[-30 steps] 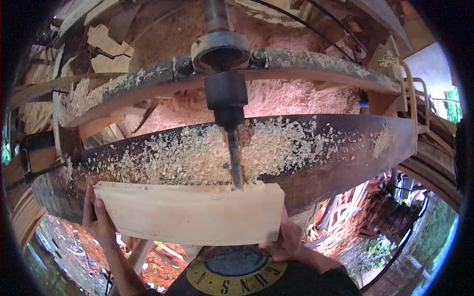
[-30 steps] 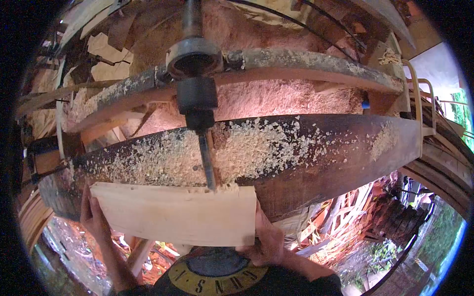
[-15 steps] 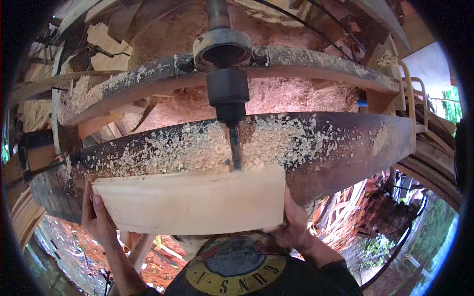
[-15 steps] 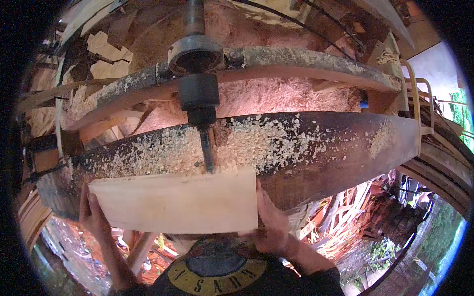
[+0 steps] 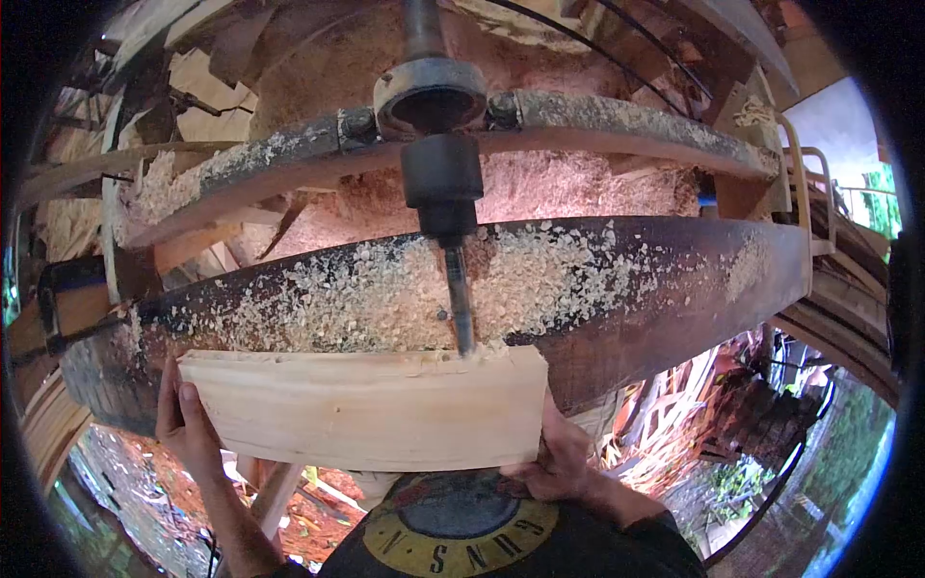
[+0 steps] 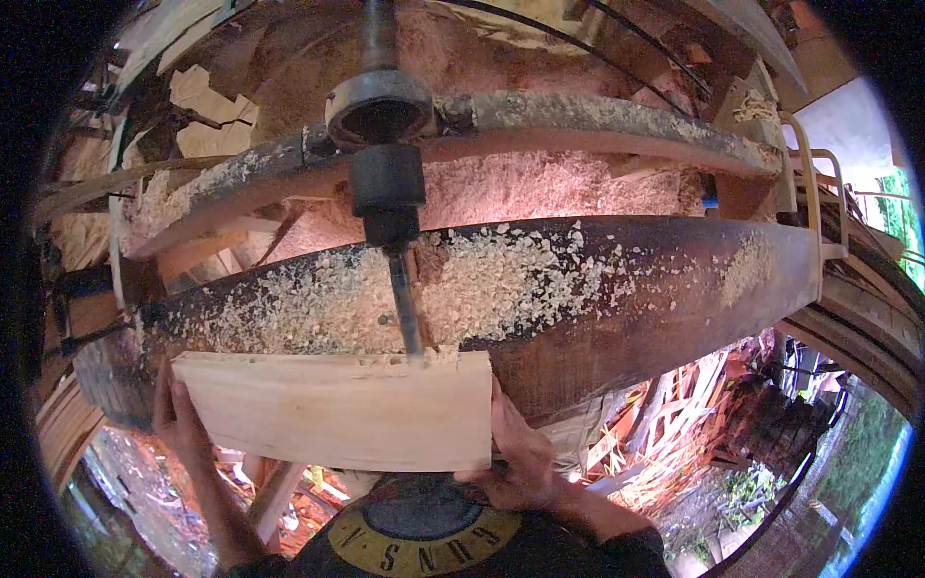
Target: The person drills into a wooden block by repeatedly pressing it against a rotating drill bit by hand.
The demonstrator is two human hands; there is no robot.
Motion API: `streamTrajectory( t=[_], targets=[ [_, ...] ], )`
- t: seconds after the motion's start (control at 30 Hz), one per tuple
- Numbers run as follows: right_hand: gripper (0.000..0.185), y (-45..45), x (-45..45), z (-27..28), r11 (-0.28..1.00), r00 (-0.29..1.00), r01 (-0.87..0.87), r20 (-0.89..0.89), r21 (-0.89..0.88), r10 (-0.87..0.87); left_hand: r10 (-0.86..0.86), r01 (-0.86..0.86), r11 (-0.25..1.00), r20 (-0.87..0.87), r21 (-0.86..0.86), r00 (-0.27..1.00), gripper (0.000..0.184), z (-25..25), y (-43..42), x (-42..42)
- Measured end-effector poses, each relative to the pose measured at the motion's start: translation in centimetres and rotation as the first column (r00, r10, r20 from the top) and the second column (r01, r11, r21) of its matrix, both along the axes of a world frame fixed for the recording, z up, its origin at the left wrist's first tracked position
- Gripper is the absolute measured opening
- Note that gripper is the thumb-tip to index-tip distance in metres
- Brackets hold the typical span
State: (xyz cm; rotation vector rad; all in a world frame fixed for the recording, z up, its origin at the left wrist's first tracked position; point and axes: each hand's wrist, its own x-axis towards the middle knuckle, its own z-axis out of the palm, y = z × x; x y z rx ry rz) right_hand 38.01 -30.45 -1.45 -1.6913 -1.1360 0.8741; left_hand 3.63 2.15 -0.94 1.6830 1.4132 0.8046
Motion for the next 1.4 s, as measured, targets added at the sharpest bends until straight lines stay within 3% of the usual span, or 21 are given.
streamTrajectory(
  t=[0.17, 0.23, 0.33, 0.43, 0.63, 0.73, 0.83, 0.93, 1.03, 1.13, 1.23, 1.4],
  targets=[
    [0.102, 3.1, 2.1, 1.9, 0.98, 0.998, -0.054, -0.047, -0.193, 0.046, 0.049, -0.047, 0.998, -0.046, 0.04, 0.998, 0.047, -0.1, -0.1, 0.3],
    [0.104, 2.7, 2.5, 0.8, 0.983, 0.998, -0.065, 0.011, -0.169, 0.068, 0.045, -0.04, 0.998, -0.101, 0.05, 0.994, 0.047, 0.9, -0.4, 1.3],
    [0.105, 3.4, 3.5, 0.9, 0.968, 0.994, -0.089, -0.087, -0.235, 0.071, 0.108, -0.105, 0.994, -0.077, 0.037, 0.991, 0.047, 0.4, -0.4, 0.8],
    [0.108, 3.9, 3.7, 0.0, 0.994, 0.999, -0.032, 0.029, -0.104, 0.035, 0.106, -0.106, 0.994, 0.013, 0.025, 0.994, 0.047, -0.1, -0.3, 0.5],
    [0.106, 3.2, 2.2, 1.9, 0.967, 0.988, -0.012, -0.15, -0.253, -0.027, 0.072, -0.071, 0.997, -0.033, 0.041, 0.997, 0.048, 0.6, -1.3, 0.9],
    [0.107, 1.8, 1.0, 0.8, 0.994, 0.999, 0.003, -0.037, -0.112, -0.007, 0.082, -0.082, 0.997, -0.003, -0.008, 0.997, 0.047, 0.1, -1.4, 0.2],
    [0.108, 3.3, 2.9, 1.0, 0.962, 0.991, -0.018, -0.129, -0.273, -0.018, 0.142, -0.143, 0.99, 0.02, 0.013, 0.99, 0.047, 0.1, -1.6, 1.0],
    [0.108, 3.6, 2.7, 1.2, 0.976, 0.992, 0.004, -0.125, -0.218, -0.032, 0.129, -0.127, 0.99, -0.025, 0.062, 0.991, 0.047, 0.3, -1.7, 1.1],
    [0.109, 2.9, 1.4, 2.5, 0.95, 0.989, 0.027, -0.13, -0.311, -0.071, 0.079, -0.077, 0.996, -0.043, 0.048, 0.996, 0.047, 0.4, -1.8, 0.6],
    [0.112, 1.8, 0.7, 1.4, 0.966, 0.997, 0.056, -0.03, -0.252, -0.065, 0.072, -0.071, 0.997, -0.009, 0.028, 0.997, 0.048, 0.2, -1.7, 0.4],
    [0.116, 3.0, 2.1, 1.5, 0.941, 0.995, 0.036, -0.078, -0.335, -0.066, 0.155, -0.152, 0.988, -0.089, 0.039, 0.984, 0.047, 0.4, -1.8, 1.0],
    [0.115, 1.9, 1.3, 2.1, 0.929, 0.988, 0.039, -0.127, -0.369, -0.092, 0.099, -0.099, 0.995, -0.014, 0.015, 0.995, 0.047, 0.4, -2.1, 0.9]
  ],
)
